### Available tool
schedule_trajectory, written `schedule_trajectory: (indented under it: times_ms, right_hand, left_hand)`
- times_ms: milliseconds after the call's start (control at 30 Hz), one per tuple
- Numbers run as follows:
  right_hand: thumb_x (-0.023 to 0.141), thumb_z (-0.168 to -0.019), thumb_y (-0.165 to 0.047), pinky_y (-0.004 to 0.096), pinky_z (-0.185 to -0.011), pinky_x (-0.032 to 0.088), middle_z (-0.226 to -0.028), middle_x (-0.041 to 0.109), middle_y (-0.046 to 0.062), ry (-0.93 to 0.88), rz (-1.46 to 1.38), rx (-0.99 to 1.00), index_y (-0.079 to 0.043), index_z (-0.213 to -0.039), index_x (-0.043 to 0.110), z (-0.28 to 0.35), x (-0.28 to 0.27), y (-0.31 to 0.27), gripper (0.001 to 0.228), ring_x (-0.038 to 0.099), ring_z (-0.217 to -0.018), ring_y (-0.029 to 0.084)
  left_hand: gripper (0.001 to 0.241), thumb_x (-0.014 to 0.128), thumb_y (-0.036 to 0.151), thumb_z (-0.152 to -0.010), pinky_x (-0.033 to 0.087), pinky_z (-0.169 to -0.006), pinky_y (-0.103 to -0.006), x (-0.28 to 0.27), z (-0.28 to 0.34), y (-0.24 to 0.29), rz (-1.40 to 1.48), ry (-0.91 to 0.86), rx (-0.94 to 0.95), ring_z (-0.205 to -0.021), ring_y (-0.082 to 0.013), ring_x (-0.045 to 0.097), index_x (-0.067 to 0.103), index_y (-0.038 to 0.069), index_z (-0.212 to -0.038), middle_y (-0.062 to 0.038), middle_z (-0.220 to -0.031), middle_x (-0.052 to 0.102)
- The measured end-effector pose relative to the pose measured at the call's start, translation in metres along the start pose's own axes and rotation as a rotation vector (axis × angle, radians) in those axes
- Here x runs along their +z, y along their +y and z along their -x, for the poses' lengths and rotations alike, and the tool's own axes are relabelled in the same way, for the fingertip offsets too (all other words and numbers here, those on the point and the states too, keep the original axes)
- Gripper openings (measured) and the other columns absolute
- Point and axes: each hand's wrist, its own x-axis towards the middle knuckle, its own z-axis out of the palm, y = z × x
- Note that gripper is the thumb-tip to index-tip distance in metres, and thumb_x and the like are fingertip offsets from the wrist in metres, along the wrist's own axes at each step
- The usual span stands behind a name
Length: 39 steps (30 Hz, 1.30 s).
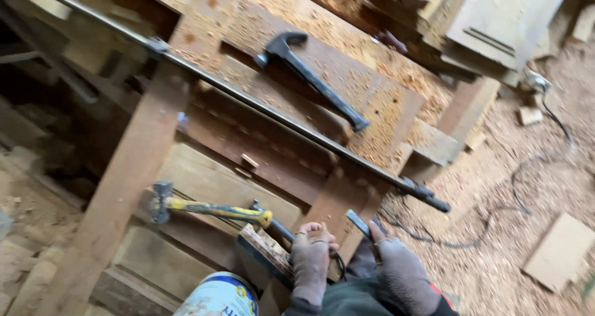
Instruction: Assembling a wooden door panel using a hammer, chisel, and bar clamp in a workshop.
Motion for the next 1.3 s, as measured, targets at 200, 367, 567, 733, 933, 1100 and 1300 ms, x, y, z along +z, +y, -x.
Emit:
schedule_trajectory:
  times_ms: [200,367,567,733,933,1100,1300]
  right_hand:
    - [0.063,-0.071,-0.004,0.055,-0.071,0.055,-0.095,0.059,0.010,0.219,0.167,-0.694,-0.023,-0.163,0.025,-0.082,0.000,-0.102,0.101,0.064,-0.084,0.038]
    - [0.059,-0.083,-0.012,0.050,-0.065,0.055,-0.097,0.062,0.012,0.252,0.432,-0.938,-0.013,-0.141,0.047,-0.111,-0.029,-0.150,0.059,0.065,-0.083,0.037]
    - [0.064,-0.085,-0.046,0.051,-0.080,0.060,-0.124,0.064,0.008,0.564,0.000,-0.470,-0.036,-0.139,0.057,-0.172,-0.152,-0.141,0.055,0.066,-0.100,0.035]
    - [0.058,-0.088,-0.066,0.053,-0.090,0.060,-0.124,0.059,0.008,0.240,0.214,-0.305,-0.031,-0.150,0.037,-0.214,-0.210,-0.174,0.074,0.064,-0.110,0.034]
    - [0.067,-0.084,-0.021,0.041,-0.089,0.063,-0.104,0.075,0.005,-0.011,-0.052,-0.209,-0.026,-0.128,0.056,-0.232,-0.237,-0.201,0.046,0.075,-0.095,0.024]
    - [0.051,-0.074,0.019,0.041,-0.037,0.043,-0.071,0.056,0.024,-0.494,-1.131,-0.139,0.003,-0.123,0.055,-0.219,-0.246,-0.207,0.051,0.052,-0.042,0.034]
    - [0.061,-0.097,0.004,0.035,-0.032,0.035,-0.064,0.050,0.016,-0.321,-0.908,-0.111,-0.002,-0.109,0.062,-0.198,-0.269,-0.242,0.013,0.044,-0.040,0.025]
  left_hand:
    - [0.040,0.075,0.007,-0.087,0.060,-0.086,-0.0257,-0.017,-0.019,0.123,0.153,0.128,0.421,-0.087,-0.0153,0.069,0.072,-0.001,-0.126,-0.007,-0.095,0.070]
    - [0.038,0.070,0.027,-0.088,0.040,-0.031,-0.0244,0.006,-0.007,0.267,0.024,0.290,0.497,-0.044,-0.0091,0.045,0.077,0.015,-0.124,-0.001,-0.103,0.078]
    - [0.031,0.073,0.022,-0.089,0.059,-0.095,-0.0288,0.021,-0.127,0.371,-0.210,0.424,0.819,-0.104,-0.0179,0.072,0.077,0.010,-0.117,-0.007,-0.112,0.077]
    - [0.023,0.067,0.018,-0.092,0.062,-0.088,-0.0308,0.052,-0.193,0.429,-0.306,0.388,0.859,-0.099,-0.0193,0.074,0.078,0.011,-0.111,-0.007,-0.106,0.080]
    - [0.027,0.068,0.019,-0.093,0.063,-0.090,-0.0315,0.068,-0.267,0.442,-0.308,0.365,0.883,-0.101,-0.0202,0.074,0.076,0.006,-0.115,-0.011,-0.110,0.079]
    - [0.031,0.068,0.029,-0.092,0.058,-0.094,-0.0285,0.070,-0.277,0.440,-0.337,0.404,0.895,-0.101,-0.0178,0.074,0.079,0.009,-0.112,-0.005,-0.109,0.080]
    - [0.037,0.067,0.033,-0.093,0.057,-0.097,-0.0314,0.072,-0.276,0.445,-0.375,0.420,0.877,-0.107,-0.0222,0.074,0.076,0.008,-0.119,-0.009,-0.116,0.079]
